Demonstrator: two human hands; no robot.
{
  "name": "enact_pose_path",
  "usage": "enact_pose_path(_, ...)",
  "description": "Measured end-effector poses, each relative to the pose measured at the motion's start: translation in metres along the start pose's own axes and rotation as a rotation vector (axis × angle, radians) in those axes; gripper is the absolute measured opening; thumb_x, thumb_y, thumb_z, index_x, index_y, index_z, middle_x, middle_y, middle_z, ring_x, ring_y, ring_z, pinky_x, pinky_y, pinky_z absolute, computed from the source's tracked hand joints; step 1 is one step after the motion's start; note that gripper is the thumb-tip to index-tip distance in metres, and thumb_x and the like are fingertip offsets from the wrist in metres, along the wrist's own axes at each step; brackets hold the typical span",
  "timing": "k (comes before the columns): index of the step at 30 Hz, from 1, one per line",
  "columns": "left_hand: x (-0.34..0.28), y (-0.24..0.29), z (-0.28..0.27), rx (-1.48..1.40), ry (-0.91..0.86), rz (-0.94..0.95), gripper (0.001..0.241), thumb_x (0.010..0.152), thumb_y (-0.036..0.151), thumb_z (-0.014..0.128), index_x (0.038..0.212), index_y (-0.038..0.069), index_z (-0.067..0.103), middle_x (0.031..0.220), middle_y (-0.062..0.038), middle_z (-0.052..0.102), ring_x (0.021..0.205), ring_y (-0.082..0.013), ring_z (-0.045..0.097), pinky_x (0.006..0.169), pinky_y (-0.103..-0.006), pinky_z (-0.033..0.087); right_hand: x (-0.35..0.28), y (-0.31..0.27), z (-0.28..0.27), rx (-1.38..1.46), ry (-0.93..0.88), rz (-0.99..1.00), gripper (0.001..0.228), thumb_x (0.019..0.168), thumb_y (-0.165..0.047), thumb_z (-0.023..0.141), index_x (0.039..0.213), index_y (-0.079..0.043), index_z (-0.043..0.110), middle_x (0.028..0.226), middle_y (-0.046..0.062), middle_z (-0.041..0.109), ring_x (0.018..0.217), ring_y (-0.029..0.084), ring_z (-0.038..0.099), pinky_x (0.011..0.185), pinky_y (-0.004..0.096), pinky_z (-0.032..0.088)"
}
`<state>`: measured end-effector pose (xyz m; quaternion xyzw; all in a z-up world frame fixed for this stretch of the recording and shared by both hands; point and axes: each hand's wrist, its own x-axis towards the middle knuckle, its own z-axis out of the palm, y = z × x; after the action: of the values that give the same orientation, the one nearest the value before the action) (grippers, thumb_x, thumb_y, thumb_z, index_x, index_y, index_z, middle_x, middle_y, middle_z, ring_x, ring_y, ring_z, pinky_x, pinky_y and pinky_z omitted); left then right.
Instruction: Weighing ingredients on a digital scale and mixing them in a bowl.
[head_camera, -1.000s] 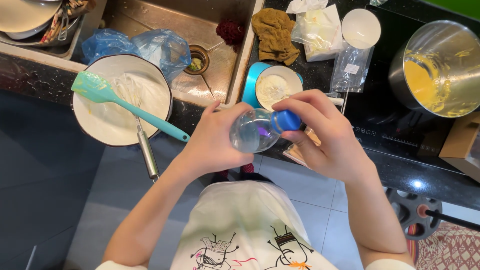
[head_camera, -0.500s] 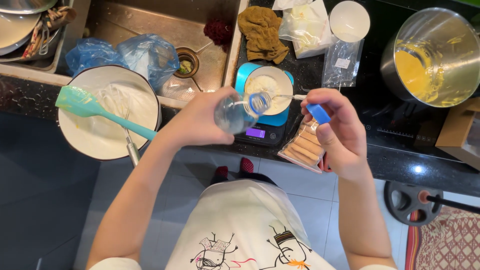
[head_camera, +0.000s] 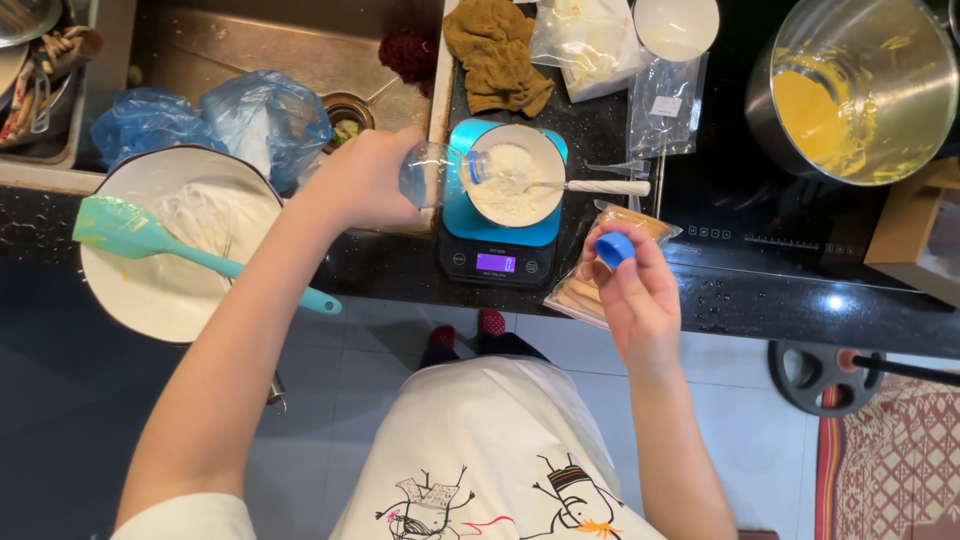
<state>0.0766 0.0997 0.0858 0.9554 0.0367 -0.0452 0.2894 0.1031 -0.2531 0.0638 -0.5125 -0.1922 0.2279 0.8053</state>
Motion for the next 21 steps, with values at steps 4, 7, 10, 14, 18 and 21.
enact_pose_path(4,0.008,-0.011,0.004,0.086,0.004,0.006,0.057,0.061,0.021,0.079,0.113,0.004,0.065,0.093,-0.023,0.072,0.092,-0.0428,0.069,0.082,-0.0480,0.056,0.006,0.020,-0.008,0.188,0.140,0.048,0.040,0.107,-0.018,0.060,0.143,-0.003,0.052,0.133,0.011,0.059,0.119,0.020,0.056,0.098,0.035,0.047)
enact_pose_path(7,0.011,-0.014,0.006,0.139,0.003,0.008,0.057,0.058,0.019,0.080,0.111,0.003,0.063,0.092,-0.023,0.070,0.091,-0.0436,0.068,0.080,-0.0493,0.055,0.011,0.037,-0.016,0.341,0.274,0.147,0.041,0.103,-0.017,0.063,0.142,-0.005,0.053,0.133,0.011,0.060,0.120,0.021,0.059,0.096,0.035,0.047)
enact_pose_path(10,0.011,-0.012,0.007,0.191,-0.010,0.007,0.052,0.059,0.017,0.078,0.106,0.002,0.062,0.090,-0.023,0.069,0.091,-0.0432,0.068,0.079,-0.0492,0.055,0.011,0.049,-0.019,0.431,0.342,0.218,0.042,0.101,-0.018,0.066,0.140,-0.005,0.054,0.132,0.012,0.062,0.119,0.023,0.061,0.094,0.036,0.048)
enact_pose_path(14,0.011,-0.005,0.006,0.240,-0.050,-0.010,0.048,0.060,0.015,0.078,0.103,0.001,0.060,0.087,-0.023,0.069,0.089,-0.0429,0.068,0.077,-0.0493,0.055,0.010,0.055,-0.020,0.462,0.371,0.261,0.044,0.100,-0.018,0.067,0.140,-0.005,0.054,0.130,0.013,0.063,0.117,0.023,0.062,0.093,0.036,0.048)
enact_pose_path(18,0.011,-0.004,0.007,0.264,-0.055,-0.001,0.045,0.060,0.013,0.077,0.100,0.001,0.060,0.086,-0.022,0.068,0.087,-0.0424,0.068,0.076,-0.0488,0.056,0.009,0.059,-0.023,0.459,0.376,0.281,0.046,0.099,-0.018,0.067,0.141,-0.005,0.054,0.130,0.012,0.063,0.117,0.023,0.062,0.093,0.036,0.048)
enact_pose_path(21,0.011,-0.003,0.006,0.296,-0.069,-0.005,0.042,0.061,0.012,0.075,0.099,0.001,0.061,0.085,-0.022,0.068,0.086,-0.0417,0.068,0.075,-0.0485,0.056,0.008,0.062,-0.026,0.450,0.379,0.294,0.046,0.099,-0.018,0.067,0.141,-0.005,0.053,0.131,0.012,0.063,0.117,0.023,0.062,0.093,0.036,0.048)
